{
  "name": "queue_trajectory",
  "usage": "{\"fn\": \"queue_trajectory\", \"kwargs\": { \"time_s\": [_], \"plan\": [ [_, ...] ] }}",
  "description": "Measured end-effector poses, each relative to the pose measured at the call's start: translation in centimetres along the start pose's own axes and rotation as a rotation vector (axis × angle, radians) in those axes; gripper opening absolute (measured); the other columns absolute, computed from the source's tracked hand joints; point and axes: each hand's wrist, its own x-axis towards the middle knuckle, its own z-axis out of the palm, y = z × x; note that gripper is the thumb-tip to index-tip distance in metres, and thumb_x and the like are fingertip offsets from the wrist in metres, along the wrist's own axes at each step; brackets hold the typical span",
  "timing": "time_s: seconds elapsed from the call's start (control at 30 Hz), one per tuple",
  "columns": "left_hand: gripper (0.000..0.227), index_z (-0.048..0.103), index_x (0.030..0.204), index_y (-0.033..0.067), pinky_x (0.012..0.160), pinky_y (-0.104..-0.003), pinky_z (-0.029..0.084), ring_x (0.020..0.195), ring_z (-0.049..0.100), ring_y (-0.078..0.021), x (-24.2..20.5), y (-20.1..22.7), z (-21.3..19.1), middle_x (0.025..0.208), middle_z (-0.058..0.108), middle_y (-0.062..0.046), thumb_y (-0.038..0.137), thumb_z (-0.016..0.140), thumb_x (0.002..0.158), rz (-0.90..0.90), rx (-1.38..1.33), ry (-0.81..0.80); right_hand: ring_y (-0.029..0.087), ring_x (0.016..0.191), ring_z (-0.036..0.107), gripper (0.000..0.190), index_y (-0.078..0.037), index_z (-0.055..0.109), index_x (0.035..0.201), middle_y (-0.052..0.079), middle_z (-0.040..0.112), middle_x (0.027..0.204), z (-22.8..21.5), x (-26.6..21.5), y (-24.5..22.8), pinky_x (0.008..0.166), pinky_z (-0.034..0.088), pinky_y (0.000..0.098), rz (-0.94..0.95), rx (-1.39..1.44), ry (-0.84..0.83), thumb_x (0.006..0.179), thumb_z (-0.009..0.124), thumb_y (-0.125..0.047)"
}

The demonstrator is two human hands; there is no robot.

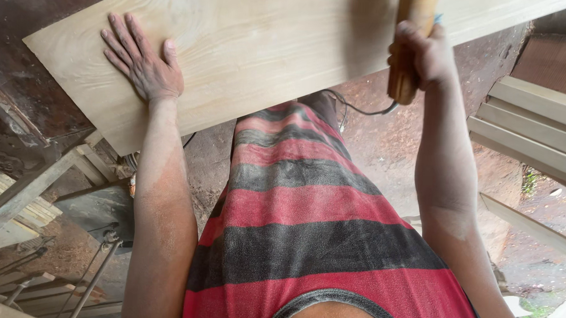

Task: The person uses an electric sander to smooth the surface of a large wooden plank on a workbench. They move the sander across the plank repeatedly, then flip the plank to sand the other side before stacking it with other planks.

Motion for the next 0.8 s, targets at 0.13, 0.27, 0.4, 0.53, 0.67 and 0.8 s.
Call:
{"fn": "queue_trajectory", "kwargs": {
  "time_s": [0.13,0.27,0.4,0.53,0.67,0.8],
  "plan": [
    [0.078,0.006,0.174,0.0113,0.135,-0.058,-0.003,0.166,-0.003,-0.0392,0.0,0.1,-0.2,0.180,-0.002,-0.014,0.057,0.037,0.120,0.031,0.011,0.021,0.025,0.084,0.072,0.042,0.000,0.057,0.128,0.014,0.068,0.099,-1.1,-1.2,0.1,0.070,0.065,0.0443,-0.048,0.133,0.029,0.101,0.076,-0.026],
    [0.077,0.006,0.174,0.0118,0.135,-0.058,-0.003,0.166,-0.002,-0.0387,0.4,-0.3,0.5,0.180,-0.002,-0.013,0.057,0.037,0.120,0.029,0.034,0.031,0.024,0.074,0.071,0.036,-0.002,0.058,0.122,0.013,0.068,0.089,2.7,-3.5,2.4,0.067,0.064,0.0426,0.013,0.094,0.039,0.097,0.075,-0.022],
    [0.075,0.006,0.174,0.0123,0.137,-0.057,-0.002,0.168,-0.003,-0.0376,1.6,-1.3,2.0,0.181,-0.001,-0.013,0.058,0.034,0.122,0.022,0.060,0.020,0.018,0.076,0.065,0.034,0.001,0.060,0.121,0.007,0.065,0.090,11.1,-6.4,5.9,0.070,0.059,0.0366,-0.047,0.075,-0.200,0.099,0.079,-0.016],
    [0.074,0.005,0.175,0.0089,0.138,-0.058,-0.003,0.169,-0.003,-0.0382,1.9,-3.2,2.8,0.183,0.000,-0.014,0.056,0.033,0.126,0.120,0.083,0.037,0.017,0.085,0.074,0.048,-0.003,0.061,0.121,0.004,0.074,0.096,18.2,-9.2,7.5,0.076,0.064,0.0326,-0.001,-0.254,-0.225,0.086,0.083,-0.028],
    [0.075,0.003,0.175,0.0122,0.137,-0.058,-0.002,0.168,-0.002,-0.0383,0.0,-6.0,2.9,0.182,-0.001,-0.011,0.056,0.032,0.121,0.203,0.083,0.039,0.019,0.089,0.074,0.048,-0.001,0.068,0.118,0.007,0.076,0.094,20.5,-10.1,7.7,0.082,0.061,0.0323,-0.037,-0.508,-0.265,0.090,0.084,-0.037],
    [0.076,0.000,0.173,0.0144,0.136,-0.059,-0.001,0.166,-0.004,-0.0395,-1.4,-6.7,2.7,0.180,-0.005,-0.012,0.058,0.030,0.119,0.051,0.072,0.016,0.016,0.083,0.071,0.049,-0.007,0.058,0.124,0.002,0.073,0.094,17.0,-9.7,7.7,0.075,0.062,0.0314,-0.086,-0.218,-0.180,0.088,0.083,-0.030]
  ]
}}
